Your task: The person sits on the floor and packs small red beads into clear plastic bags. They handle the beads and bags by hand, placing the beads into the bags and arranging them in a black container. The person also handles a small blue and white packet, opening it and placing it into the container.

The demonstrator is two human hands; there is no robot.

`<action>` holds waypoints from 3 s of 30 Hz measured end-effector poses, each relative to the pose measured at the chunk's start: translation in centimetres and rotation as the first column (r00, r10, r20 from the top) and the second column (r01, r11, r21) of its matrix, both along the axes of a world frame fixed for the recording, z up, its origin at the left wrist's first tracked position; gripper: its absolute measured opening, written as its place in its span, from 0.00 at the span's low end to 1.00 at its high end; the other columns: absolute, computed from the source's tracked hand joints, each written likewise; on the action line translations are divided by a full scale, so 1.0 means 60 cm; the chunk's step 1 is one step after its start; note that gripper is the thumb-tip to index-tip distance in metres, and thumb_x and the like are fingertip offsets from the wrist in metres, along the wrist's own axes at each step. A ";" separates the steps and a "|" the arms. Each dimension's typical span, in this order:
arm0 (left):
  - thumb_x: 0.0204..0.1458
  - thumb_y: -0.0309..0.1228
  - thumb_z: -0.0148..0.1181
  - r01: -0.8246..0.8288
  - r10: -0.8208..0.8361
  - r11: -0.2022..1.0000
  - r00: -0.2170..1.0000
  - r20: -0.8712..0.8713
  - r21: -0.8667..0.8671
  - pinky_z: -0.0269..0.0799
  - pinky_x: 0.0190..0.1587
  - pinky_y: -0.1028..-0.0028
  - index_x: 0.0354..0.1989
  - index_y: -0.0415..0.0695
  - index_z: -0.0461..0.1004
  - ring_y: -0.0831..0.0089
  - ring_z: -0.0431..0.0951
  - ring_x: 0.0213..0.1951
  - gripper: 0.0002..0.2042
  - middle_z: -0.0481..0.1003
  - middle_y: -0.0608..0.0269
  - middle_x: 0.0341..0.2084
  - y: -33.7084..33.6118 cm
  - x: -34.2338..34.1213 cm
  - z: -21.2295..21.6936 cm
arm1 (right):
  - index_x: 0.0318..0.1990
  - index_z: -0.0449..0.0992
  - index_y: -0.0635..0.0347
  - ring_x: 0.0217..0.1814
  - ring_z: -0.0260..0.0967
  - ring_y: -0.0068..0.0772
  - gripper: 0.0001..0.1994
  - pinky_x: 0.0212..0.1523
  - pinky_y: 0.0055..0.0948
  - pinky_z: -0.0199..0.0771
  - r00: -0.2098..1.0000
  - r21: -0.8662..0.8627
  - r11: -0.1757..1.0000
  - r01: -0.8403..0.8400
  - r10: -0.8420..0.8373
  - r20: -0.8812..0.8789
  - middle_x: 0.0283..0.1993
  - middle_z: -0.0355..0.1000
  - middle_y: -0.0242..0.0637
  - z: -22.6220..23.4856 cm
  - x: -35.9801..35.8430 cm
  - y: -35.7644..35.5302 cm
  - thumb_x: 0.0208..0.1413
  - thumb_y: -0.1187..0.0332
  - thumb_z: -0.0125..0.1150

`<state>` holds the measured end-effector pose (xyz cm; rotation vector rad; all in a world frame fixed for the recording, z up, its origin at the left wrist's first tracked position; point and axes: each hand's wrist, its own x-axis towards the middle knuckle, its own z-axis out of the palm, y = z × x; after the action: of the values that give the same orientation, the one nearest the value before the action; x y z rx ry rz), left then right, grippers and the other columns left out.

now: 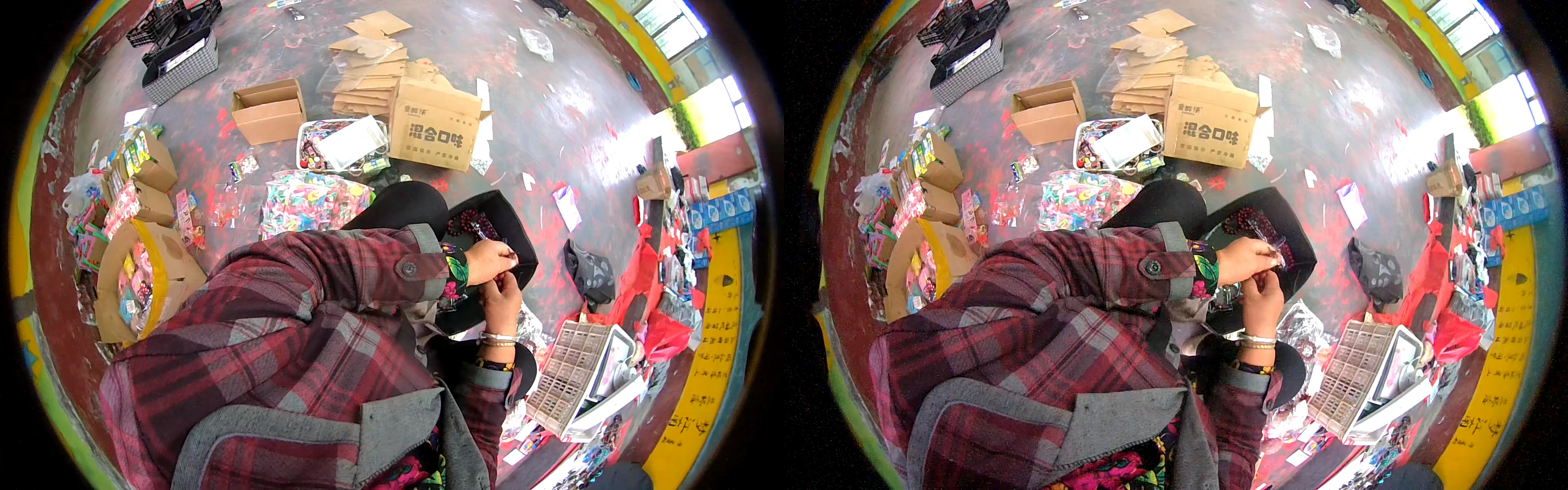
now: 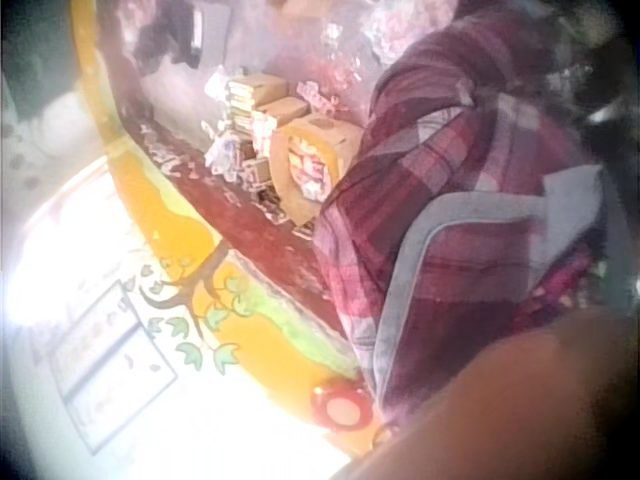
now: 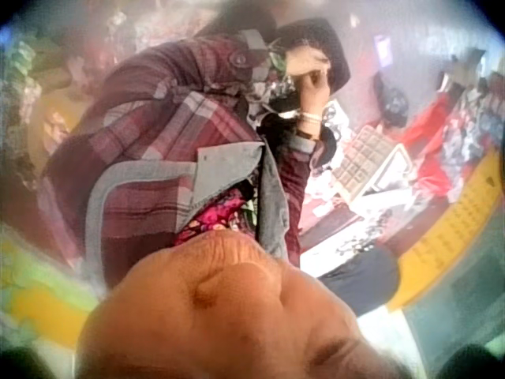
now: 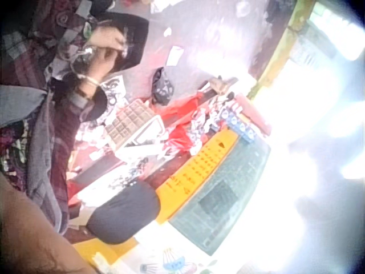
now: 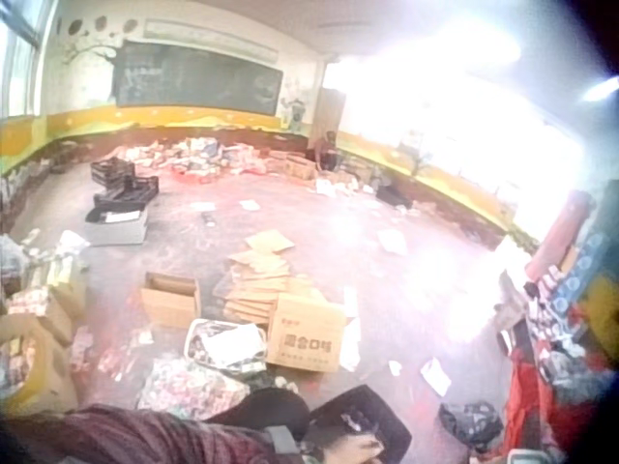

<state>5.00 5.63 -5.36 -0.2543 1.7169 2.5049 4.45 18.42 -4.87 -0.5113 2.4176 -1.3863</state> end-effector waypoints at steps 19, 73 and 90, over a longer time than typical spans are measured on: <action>0.47 0.34 0.54 -0.790 0.825 0.545 0.444 0.351 -0.281 0.71 0.29 0.71 0.24 0.39 0.70 0.67 0.74 0.25 0.10 0.73 0.57 0.22 -0.542 0.131 -0.307 | 0.43 0.66 0.62 0.23 0.62 0.23 0.11 0.22 0.19 0.65 0.698 -0.562 0.673 0.481 0.094 0.710 0.27 0.67 0.33 0.009 0.031 -0.018 0.51 0.72 0.45; 0.43 0.37 0.56 0.508 0.658 0.101 0.610 0.440 -0.855 0.72 0.38 0.66 0.33 0.44 0.77 0.59 0.77 0.38 0.13 0.76 0.53 0.32 -0.695 0.181 -0.488 | 0.42 0.65 0.62 0.12 0.54 0.20 0.09 0.12 0.18 0.55 0.585 -0.248 0.884 0.396 -0.034 0.811 0.21 0.64 0.33 -0.022 0.018 -0.083 0.53 0.72 0.45; 0.48 0.30 0.51 -0.196 0.763 0.389 0.617 0.195 -0.900 0.73 0.33 0.58 0.41 0.39 0.67 0.60 0.69 0.40 0.13 0.67 0.54 0.37 -0.772 0.220 -0.751 | 0.42 0.66 0.63 0.12 0.53 0.19 0.09 0.12 0.17 0.53 0.560 -0.253 0.884 0.394 -0.012 0.829 0.20 0.64 0.33 -0.040 0.018 -0.076 0.54 0.72 0.45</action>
<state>18.23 -40.68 -50.44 -1.7062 2.5574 1.2152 5.51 13.84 -7.26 0.3358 1.4359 -1.7322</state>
